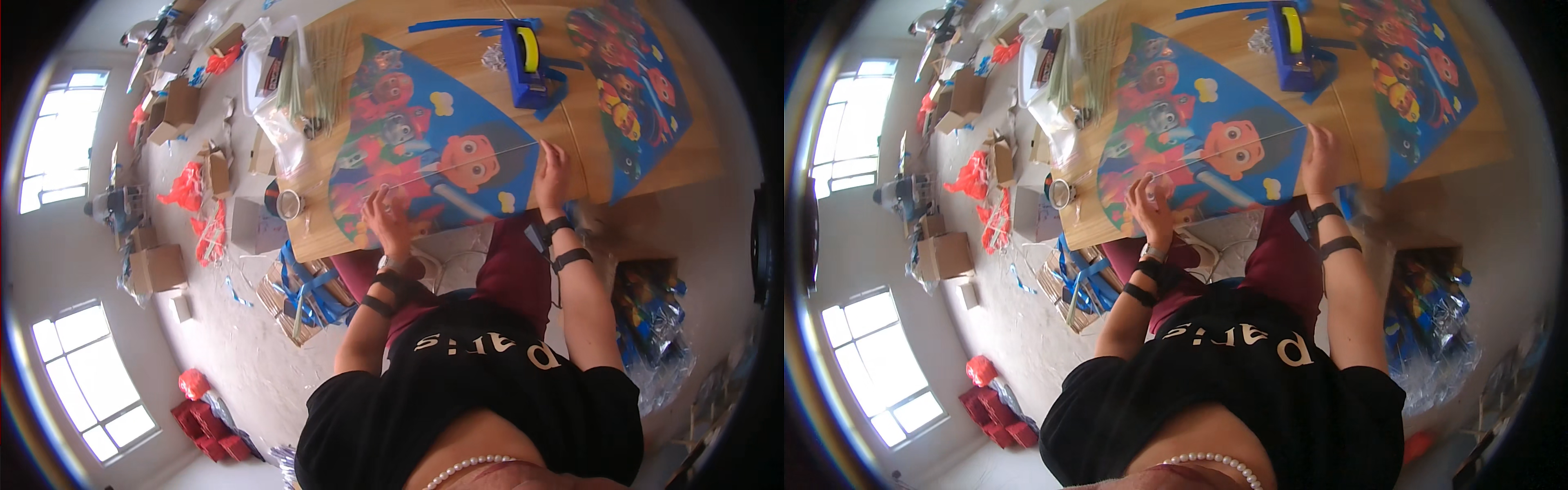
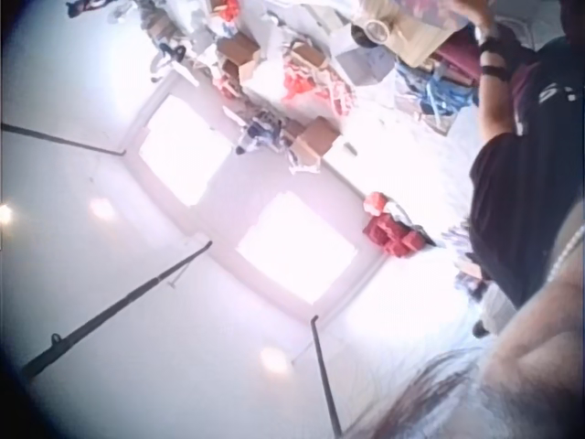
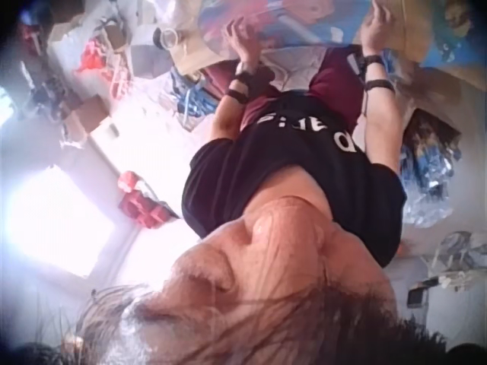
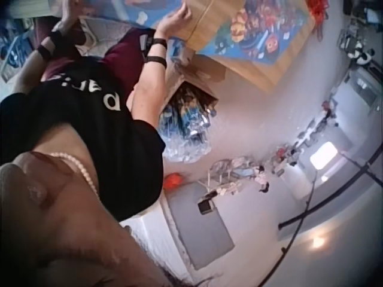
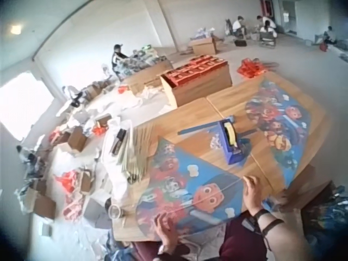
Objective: The person is seen assembling kites using a tape dispenser.
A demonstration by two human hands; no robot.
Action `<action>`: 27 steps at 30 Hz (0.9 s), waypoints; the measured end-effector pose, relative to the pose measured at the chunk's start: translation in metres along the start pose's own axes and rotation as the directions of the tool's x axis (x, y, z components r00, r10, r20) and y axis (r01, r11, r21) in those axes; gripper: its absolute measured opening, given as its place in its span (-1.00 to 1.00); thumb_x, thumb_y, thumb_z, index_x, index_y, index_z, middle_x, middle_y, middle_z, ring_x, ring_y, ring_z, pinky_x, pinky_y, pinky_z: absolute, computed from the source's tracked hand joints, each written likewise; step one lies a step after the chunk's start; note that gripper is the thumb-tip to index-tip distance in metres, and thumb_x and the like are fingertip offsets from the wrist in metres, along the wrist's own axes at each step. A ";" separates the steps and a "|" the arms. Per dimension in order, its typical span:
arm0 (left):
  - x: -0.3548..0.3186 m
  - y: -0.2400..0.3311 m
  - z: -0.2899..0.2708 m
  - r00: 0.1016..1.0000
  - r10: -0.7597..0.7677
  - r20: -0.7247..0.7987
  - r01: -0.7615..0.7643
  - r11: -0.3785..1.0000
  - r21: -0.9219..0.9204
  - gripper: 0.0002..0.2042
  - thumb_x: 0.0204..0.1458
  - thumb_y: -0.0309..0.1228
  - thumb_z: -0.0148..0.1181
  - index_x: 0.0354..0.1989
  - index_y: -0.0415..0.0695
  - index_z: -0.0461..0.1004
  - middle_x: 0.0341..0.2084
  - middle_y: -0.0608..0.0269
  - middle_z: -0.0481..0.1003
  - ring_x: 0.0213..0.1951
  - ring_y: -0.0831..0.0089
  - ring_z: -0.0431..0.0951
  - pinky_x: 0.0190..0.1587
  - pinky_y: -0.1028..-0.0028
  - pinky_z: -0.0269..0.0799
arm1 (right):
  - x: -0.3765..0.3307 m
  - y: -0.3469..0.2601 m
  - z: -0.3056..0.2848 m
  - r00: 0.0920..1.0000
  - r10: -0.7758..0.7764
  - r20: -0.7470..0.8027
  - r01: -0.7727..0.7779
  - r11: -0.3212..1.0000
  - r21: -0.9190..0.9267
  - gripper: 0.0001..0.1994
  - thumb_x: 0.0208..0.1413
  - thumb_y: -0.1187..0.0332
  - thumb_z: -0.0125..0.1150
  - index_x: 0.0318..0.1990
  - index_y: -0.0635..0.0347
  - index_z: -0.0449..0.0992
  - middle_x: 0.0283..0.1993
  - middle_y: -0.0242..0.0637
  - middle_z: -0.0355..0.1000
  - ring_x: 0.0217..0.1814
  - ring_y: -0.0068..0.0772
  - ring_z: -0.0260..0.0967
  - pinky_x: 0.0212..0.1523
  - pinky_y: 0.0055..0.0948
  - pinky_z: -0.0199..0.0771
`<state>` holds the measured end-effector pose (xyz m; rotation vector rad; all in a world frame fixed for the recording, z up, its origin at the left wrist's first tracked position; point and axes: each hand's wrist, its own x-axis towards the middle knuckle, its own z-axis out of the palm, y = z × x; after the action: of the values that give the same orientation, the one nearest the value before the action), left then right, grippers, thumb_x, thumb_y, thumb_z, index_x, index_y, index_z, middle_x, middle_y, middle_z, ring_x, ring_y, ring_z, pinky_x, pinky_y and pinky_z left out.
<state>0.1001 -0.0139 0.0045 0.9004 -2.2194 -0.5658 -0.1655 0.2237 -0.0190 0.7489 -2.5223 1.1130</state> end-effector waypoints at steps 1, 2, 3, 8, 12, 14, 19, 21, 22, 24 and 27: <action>-0.004 -0.008 -0.009 1.000 -0.006 -0.007 0.006 1.000 0.009 -0.65 0.14 -0.40 0.19 0.11 -0.12 0.44 0.02 -0.02 0.43 0.09 -0.02 0.37 0.19 0.06 0.20 | 0.000 0.000 0.000 1.000 0.005 0.007 -0.005 1.000 -0.019 -0.42 0.02 0.72 0.02 0.22 0.05 0.44 0.12 -0.13 0.37 0.20 0.02 0.31 0.21 -0.11 0.35; -0.008 -0.016 -0.016 0.997 -0.063 -0.051 0.066 0.996 0.056 -0.64 0.15 -0.41 0.17 0.12 -0.15 0.43 0.04 -0.06 0.42 0.11 -0.05 0.35 0.21 0.04 0.19 | 0.000 -0.001 0.000 1.000 0.010 0.014 -0.009 0.999 -0.041 -0.44 0.04 0.71 0.03 0.22 0.04 0.44 0.12 -0.15 0.38 0.21 0.01 0.31 0.21 -0.11 0.34; -0.011 -0.022 -0.023 0.988 -0.118 -0.099 0.128 0.987 0.100 -0.64 0.16 -0.42 0.15 0.13 -0.18 0.41 0.06 -0.09 0.40 0.13 -0.08 0.34 0.22 0.03 0.18 | 0.001 -0.002 0.000 1.000 0.004 0.019 -0.004 0.999 -0.033 -0.44 0.04 0.71 0.03 0.22 0.04 0.44 0.12 -0.15 0.38 0.21 0.01 0.31 0.21 -0.11 0.34; -0.014 -0.041 -0.033 0.989 -0.139 -0.052 0.144 0.986 0.087 -0.57 0.17 -0.40 0.14 0.21 -0.24 0.37 0.17 -0.15 0.33 0.24 -0.12 0.26 0.32 0.02 0.12 | 0.003 -0.008 -0.001 0.999 -0.009 0.034 0.011 0.999 -0.045 -0.49 0.04 0.67 0.08 0.19 0.09 0.43 0.11 -0.11 0.39 0.20 0.05 0.31 0.20 -0.08 0.34; -0.011 -0.039 -0.029 0.995 -0.096 0.030 0.086 0.969 0.231 -0.53 0.17 -0.36 0.13 0.25 -0.24 0.35 0.23 -0.14 0.30 0.28 -0.12 0.22 0.34 0.00 0.10 | 0.002 -0.004 -0.006 0.998 0.023 0.060 -0.016 0.992 -0.122 -0.43 0.01 0.71 0.05 0.21 0.03 0.45 0.11 -0.16 0.38 0.20 0.01 0.31 0.21 -0.10 0.33; -0.010 -0.037 -0.028 0.993 -0.114 0.028 0.105 0.967 0.233 -0.53 0.17 -0.34 0.14 0.25 -0.23 0.36 0.24 -0.14 0.29 0.29 -0.14 0.21 0.33 -0.02 0.09 | 0.001 -0.004 -0.003 0.999 -0.031 0.041 0.035 0.994 -0.107 -0.41 -0.02 0.71 0.06 0.21 0.02 0.46 0.09 -0.16 0.38 0.18 0.02 0.31 0.20 -0.08 0.32; -0.011 -0.037 -0.030 0.988 -0.151 0.031 0.141 0.965 0.222 -0.53 0.20 -0.33 0.12 0.28 -0.18 0.36 0.28 -0.13 0.27 0.29 -0.15 0.21 0.34 -0.02 0.09 | 0.000 -0.007 -0.002 0.999 -0.008 0.044 0.014 0.991 -0.131 -0.44 -0.01 0.70 0.09 0.18 0.03 0.45 0.08 -0.10 0.39 0.17 0.06 0.33 0.17 -0.05 0.36; -0.011 -0.036 -0.029 0.988 -0.151 0.040 0.139 0.967 0.212 -0.53 0.20 -0.33 0.11 0.29 -0.16 0.36 0.28 -0.12 0.26 0.29 -0.14 0.21 0.34 -0.01 0.09 | 0.002 -0.006 -0.003 0.998 -0.009 0.063 0.017 0.991 -0.130 -0.45 -0.01 0.70 0.10 0.18 0.03 0.45 0.10 -0.10 0.38 0.18 0.05 0.32 0.17 -0.06 0.36; -0.011 -0.037 -0.029 0.989 -0.144 0.040 0.132 0.966 0.221 -0.54 0.21 -0.33 0.11 0.29 -0.15 0.37 0.29 -0.12 0.25 0.30 -0.14 0.20 0.34 -0.01 0.09 | 0.002 -0.007 -0.004 0.998 -0.003 0.069 0.011 0.992 -0.122 -0.44 -0.02 0.71 0.11 0.18 0.02 0.45 0.10 -0.11 0.37 0.18 0.04 0.31 0.16 -0.06 0.35; -0.011 -0.037 -0.029 0.990 -0.137 0.042 0.124 0.966 0.228 -0.54 0.21 -0.32 0.11 0.29 -0.14 0.37 0.29 -0.12 0.25 0.30 -0.13 0.20 0.34 -0.01 0.09 | 0.001 -0.008 -0.005 0.998 0.003 0.063 0.004 0.993 -0.117 -0.43 -0.02 0.72 0.08 0.19 0.01 0.46 0.08 -0.13 0.37 0.18 0.02 0.30 0.17 -0.07 0.34; -0.012 -0.036 -0.028 0.990 -0.135 0.041 0.122 0.964 0.238 -0.54 0.22 -0.31 0.11 0.29 -0.12 0.38 0.29 -0.12 0.25 0.30 -0.13 0.20 0.34 -0.01 0.10 | 0.001 -0.009 -0.006 0.998 0.009 0.058 -0.003 0.994 -0.110 -0.42 -0.03 0.73 0.06 0.18 0.00 0.47 0.06 -0.15 0.36 0.18 0.00 0.30 0.19 -0.09 0.33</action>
<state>0.1424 -0.0332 -0.0025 1.1698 -2.3249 -0.3963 -0.1615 0.2225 -0.0092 0.7555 -2.6120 0.9582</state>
